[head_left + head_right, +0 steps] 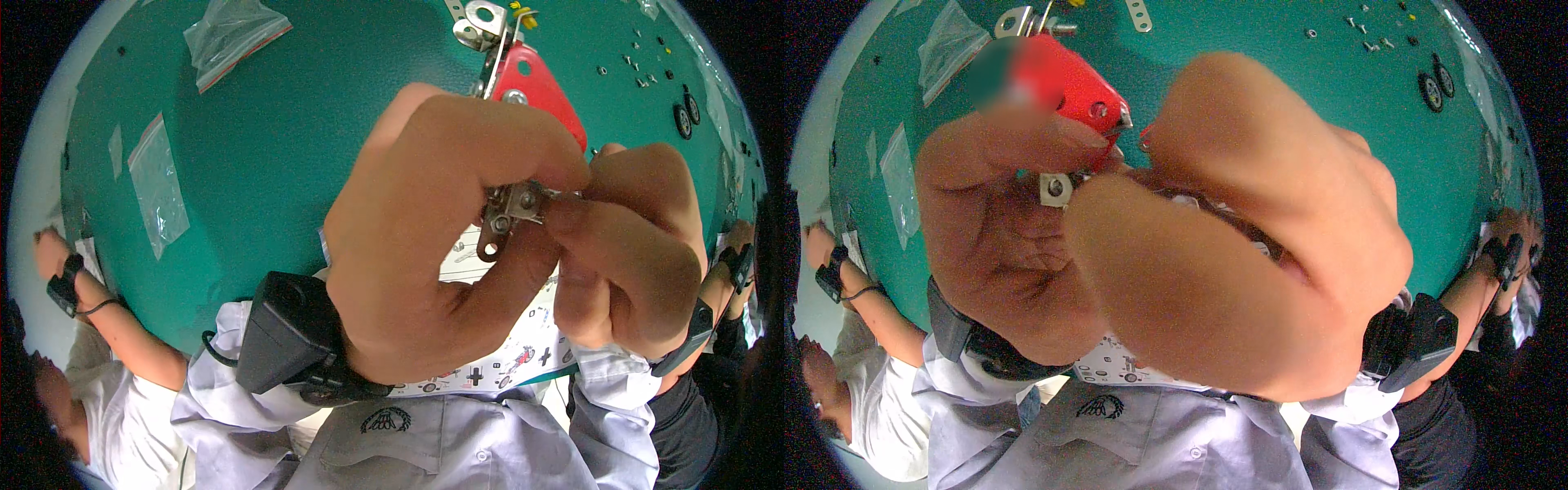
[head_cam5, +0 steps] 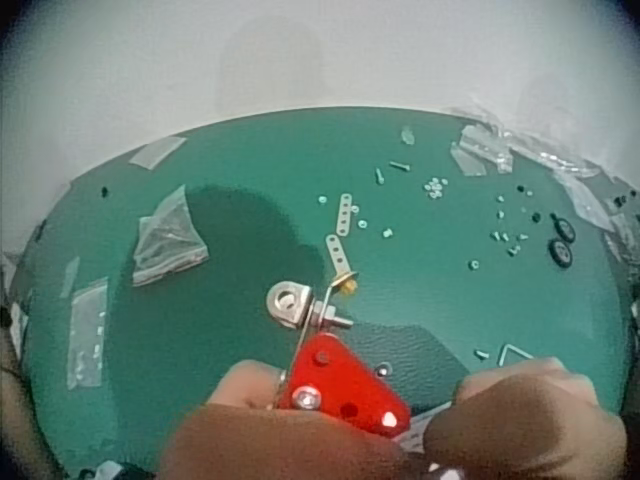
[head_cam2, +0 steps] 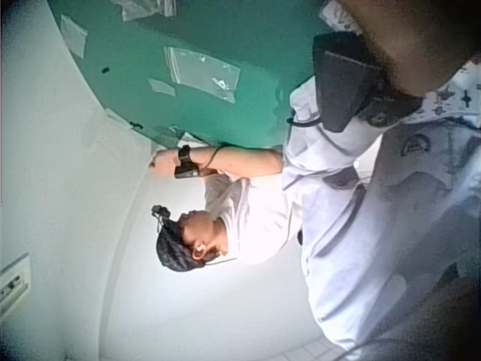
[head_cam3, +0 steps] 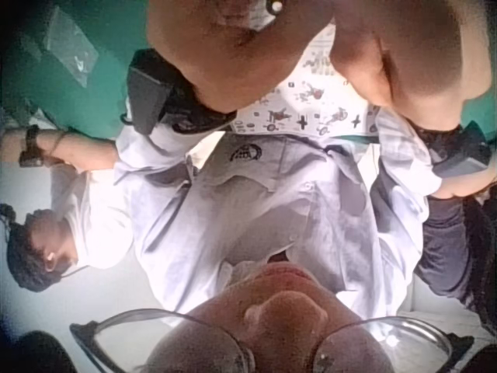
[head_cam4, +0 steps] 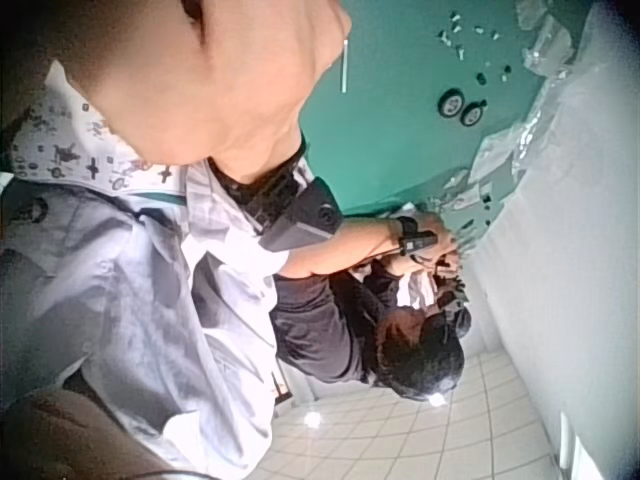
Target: The person assembles a metal model by joining a red plate and a silver bracket using a screw and a nut. They then pick up a wrench to hold the nut while tightening the screw.
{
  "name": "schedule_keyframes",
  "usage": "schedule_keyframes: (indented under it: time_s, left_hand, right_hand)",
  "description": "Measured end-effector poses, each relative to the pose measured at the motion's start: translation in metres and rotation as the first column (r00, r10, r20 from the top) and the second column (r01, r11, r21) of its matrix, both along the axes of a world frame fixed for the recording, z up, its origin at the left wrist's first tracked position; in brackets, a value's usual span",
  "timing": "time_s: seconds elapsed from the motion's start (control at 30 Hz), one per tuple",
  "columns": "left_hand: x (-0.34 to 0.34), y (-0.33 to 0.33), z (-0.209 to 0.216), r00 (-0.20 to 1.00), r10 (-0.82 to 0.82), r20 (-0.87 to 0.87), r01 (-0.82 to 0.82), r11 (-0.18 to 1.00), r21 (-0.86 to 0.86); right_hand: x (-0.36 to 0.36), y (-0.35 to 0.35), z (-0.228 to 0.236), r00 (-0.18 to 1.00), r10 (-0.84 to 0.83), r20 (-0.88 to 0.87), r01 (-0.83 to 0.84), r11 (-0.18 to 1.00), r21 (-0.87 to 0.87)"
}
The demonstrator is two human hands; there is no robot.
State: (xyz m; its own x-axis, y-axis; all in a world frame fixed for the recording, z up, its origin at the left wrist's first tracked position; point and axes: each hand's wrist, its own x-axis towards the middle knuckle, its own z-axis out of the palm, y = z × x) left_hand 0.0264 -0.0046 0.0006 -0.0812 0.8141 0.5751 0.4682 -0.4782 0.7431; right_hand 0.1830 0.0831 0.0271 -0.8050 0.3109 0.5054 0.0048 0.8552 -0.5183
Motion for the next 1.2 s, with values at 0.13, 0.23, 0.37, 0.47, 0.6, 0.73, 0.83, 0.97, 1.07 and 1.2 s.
schedule_keyframes:
  time_s: [0.13, 0.23, 0.37, 0.47, 0.6, 0.73, 0.83, 0.97, 1.07, 1.2]
  left_hand:
    - [-0.0026, 0.0006, -0.0010, 0.996, 0.007, 0.084, -0.005, 1.000, -0.022]
    - [0.0011, -0.0012, -0.0080, 0.998, 0.011, 0.059, -0.011, 1.000, -0.013]
    - [0.0044, 0.0007, -0.0055, 0.997, 0.023, 0.076, -0.023, 1.000, 0.006]
    - [0.0004, 0.0024, -0.0057, 0.999, -0.009, 0.039, 0.007, 0.999, 0.034]
    - [0.0023, -0.0024, -0.0036, 0.996, 0.028, 0.085, -0.027, 1.000, -0.012]
    - [0.0009, -0.0009, -0.0061, 0.998, 0.019, 0.067, -0.020, 1.000, 0.005]
    - [0.0002, 0.0012, -0.0025, 0.997, 0.022, 0.073, -0.022, 1.000, -0.002]
    - [0.0027, -0.0024, -0.0027, 0.997, 0.025, 0.069, -0.023, 0.999, -0.028]
    - [0.0017, -0.0023, -0.0011, 0.997, 0.009, 0.071, -0.006, 0.999, -0.035]
    - [0.0016, -0.0024, -0.0003, 0.993, -0.010, 0.117, 0.017, 0.998, -0.059]
  right_hand:
    - [-0.0099, 0.0019, 0.0038, 1.000, 0.015, 0.012, -0.014, 0.999, -0.042]
    - [-0.0039, -0.0035, -0.0034, 1.000, -0.012, 0.006, 0.012, 1.000, -0.011]
    - [-0.0004, -0.0022, 0.0007, 0.999, -0.025, 0.044, 0.025, 1.000, -0.001]
    - [-0.0017, -0.0010, 0.0033, 0.998, -0.016, 0.059, 0.013, 0.999, 0.051]
    - [-0.0050, -0.0013, 0.0027, 0.999, 0.008, 0.042, -0.010, 0.999, 0.051]
    - [-0.0057, -0.0010, -0.0045, 1.000, 0.007, -0.016, -0.006, 1.000, 0.031]
    - [-0.0063, 0.0001, -0.0025, 0.999, -0.005, -0.032, 0.005, 1.000, 0.022]
    - [-0.0040, -0.0008, -0.0010, 1.000, 0.005, -0.012, -0.005, 1.000, 0.027]
    - [-0.0032, -0.0006, -0.0006, 1.000, 0.010, -0.020, -0.009, 1.000, 0.028]
    - [-0.0025, -0.0007, -0.0001, 1.000, 0.006, -0.017, -0.006, 1.000, 0.023]
